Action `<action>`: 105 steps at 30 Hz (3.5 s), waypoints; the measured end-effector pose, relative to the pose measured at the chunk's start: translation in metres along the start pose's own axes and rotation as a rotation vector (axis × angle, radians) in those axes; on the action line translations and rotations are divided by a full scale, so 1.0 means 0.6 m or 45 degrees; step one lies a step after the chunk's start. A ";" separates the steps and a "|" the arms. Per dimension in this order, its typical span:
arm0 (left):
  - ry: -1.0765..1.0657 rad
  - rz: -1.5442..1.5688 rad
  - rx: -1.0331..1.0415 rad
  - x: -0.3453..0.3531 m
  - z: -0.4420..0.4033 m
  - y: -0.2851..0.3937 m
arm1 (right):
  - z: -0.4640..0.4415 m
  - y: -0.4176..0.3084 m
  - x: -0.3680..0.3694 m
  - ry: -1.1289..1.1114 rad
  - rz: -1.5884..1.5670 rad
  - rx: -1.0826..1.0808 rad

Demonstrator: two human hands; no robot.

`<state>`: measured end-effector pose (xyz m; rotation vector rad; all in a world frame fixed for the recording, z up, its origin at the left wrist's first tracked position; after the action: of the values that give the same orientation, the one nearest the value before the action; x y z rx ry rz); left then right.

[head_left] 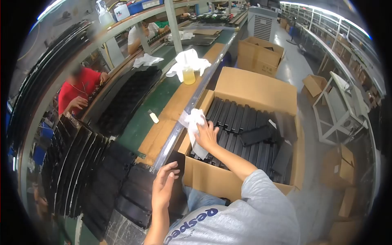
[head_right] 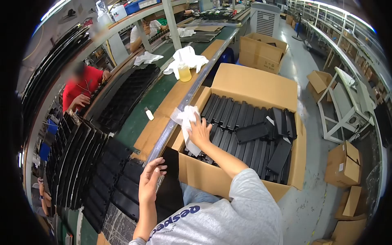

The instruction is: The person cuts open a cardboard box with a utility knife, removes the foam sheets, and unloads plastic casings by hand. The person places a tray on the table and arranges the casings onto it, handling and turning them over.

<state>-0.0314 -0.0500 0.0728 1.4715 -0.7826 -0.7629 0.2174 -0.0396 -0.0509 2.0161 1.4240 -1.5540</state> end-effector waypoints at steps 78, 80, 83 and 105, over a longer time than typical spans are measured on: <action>0.489 0.491 -0.069 -0.037 0.077 -0.011 | 0.048 0.401 -0.167 0.338 0.207 0.417; 0.624 0.424 -0.003 -0.048 0.092 0.001 | 0.066 0.445 -0.202 -0.010 0.391 0.938; 0.818 0.280 0.051 -0.059 0.111 0.014 | 0.095 0.533 -0.164 -0.034 0.825 0.788; 1.011 0.136 0.185 -0.124 0.177 -0.006 | 0.101 0.353 -0.270 0.159 0.516 0.241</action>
<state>-0.1607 -0.0464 0.0657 1.6680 -0.2998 -0.0041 0.3513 -0.2758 -0.0168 2.3629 0.8515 -1.4480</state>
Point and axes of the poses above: each hand's wrist, its own z-axis away from the middle knuckle, its own x-axis out of the palm, y = z × x, the point moved 1 cm from there along -z, towards the middle knuckle, and after that the axes turned 7 degrees about -y, right-handed, at the moved point
